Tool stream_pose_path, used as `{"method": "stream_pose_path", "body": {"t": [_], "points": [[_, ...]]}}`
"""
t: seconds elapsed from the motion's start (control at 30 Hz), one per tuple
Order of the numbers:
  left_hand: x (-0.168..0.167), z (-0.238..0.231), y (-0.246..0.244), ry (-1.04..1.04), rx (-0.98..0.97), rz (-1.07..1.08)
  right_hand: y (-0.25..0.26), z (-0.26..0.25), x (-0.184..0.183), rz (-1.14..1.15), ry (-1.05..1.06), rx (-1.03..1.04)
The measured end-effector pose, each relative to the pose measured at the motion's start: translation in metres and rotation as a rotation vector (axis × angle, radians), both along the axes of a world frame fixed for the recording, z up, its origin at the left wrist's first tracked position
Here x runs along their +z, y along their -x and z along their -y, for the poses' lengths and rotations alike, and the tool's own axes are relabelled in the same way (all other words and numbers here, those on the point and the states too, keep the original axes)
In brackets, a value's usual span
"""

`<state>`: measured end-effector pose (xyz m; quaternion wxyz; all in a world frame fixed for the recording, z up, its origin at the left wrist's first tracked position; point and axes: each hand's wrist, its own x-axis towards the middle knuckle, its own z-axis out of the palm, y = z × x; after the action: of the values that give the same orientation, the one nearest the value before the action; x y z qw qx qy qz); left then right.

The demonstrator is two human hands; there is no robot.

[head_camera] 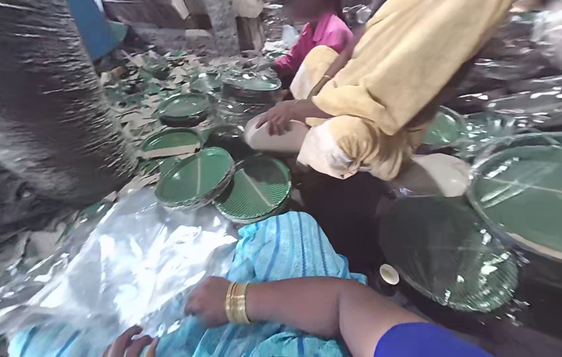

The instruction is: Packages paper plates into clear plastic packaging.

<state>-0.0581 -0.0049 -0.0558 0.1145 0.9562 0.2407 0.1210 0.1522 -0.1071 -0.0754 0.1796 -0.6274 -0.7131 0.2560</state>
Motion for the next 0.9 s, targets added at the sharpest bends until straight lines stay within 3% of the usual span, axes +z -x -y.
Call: {"method": "stream_pose_path", "body": {"t": [0.13,0.27,0.4,0.6,0.73,0.9], "points": [[-0.003,0.008,0.008,-0.043,-0.036,0.042,-0.003,-0.001,0.001,0.013,0.009,0.068],[-0.008,0.022,-0.014,-0.112,-0.126,0.034,0.009,0.001,0.011,0.047,0.109,0.180],[0.016,0.019,-0.030,0.115,0.058,-0.440,0.009,0.006,0.007,0.000,-0.008,0.167],[0.018,0.005,0.011,0.147,0.189,-0.161,-0.013,0.004,0.012,-0.063,0.008,-0.013],[0.017,0.006,0.028,0.102,0.210,-0.005,-0.019,-0.002,0.015,-0.076,0.117,-0.038],[0.001,0.016,0.034,0.129,0.287,0.109,-0.013,0.003,0.015,-0.059,0.058,0.006]]}}
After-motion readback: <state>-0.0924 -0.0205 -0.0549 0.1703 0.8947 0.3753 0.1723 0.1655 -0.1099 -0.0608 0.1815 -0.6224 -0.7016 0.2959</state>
